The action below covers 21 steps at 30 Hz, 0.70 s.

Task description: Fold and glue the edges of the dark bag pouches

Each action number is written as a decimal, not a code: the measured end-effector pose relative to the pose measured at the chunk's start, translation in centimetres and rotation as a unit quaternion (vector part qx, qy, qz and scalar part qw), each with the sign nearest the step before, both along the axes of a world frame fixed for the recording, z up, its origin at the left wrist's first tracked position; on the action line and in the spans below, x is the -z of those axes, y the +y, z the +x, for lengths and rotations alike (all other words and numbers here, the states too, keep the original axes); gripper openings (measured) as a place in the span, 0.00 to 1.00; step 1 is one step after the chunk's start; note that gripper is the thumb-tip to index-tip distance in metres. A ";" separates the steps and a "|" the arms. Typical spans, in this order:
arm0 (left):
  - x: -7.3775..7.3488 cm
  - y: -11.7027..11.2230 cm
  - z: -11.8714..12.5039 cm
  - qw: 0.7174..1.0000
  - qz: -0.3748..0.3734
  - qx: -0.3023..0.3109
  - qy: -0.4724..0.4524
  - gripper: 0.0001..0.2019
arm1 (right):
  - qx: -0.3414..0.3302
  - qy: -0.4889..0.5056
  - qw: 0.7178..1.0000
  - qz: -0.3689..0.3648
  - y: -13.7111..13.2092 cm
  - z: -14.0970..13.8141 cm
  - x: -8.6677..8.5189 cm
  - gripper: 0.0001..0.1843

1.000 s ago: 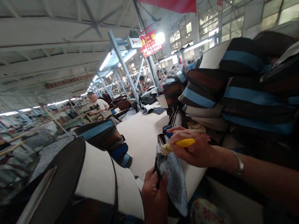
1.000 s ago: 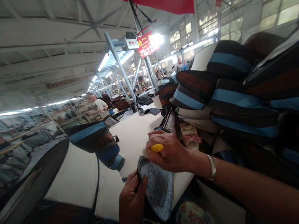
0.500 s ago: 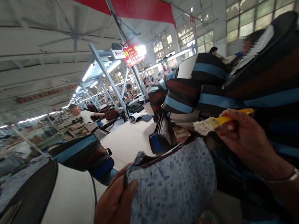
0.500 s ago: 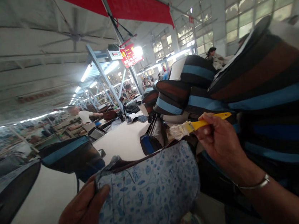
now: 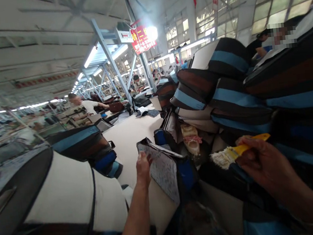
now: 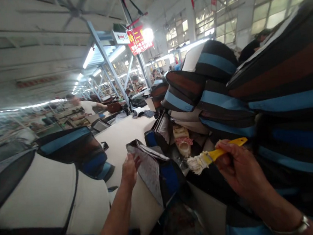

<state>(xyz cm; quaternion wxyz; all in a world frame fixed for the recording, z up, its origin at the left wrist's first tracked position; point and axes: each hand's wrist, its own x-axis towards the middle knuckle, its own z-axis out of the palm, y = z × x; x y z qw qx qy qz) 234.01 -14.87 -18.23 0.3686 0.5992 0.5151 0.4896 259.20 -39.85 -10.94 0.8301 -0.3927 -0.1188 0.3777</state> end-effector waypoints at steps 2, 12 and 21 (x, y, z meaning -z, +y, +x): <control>1.9 -3.6 -0.3 0.998 0.005 0.052 -0.029 0.40 | -0.014 0.000 1.000 0.008 0.5 -0.2 0.9 0.13; 4.9 -13.8 3.1 0.983 0.130 0.121 0.037 0.22 | -0.044 -0.054 0.997 0.021 4.1 -2.8 0.3 0.12; -1.0 -12.2 -0.8 0.968 0.125 0.216 0.014 0.10 | -0.051 -0.441 0.892 0.085 6.0 -5.8 -5.3 0.08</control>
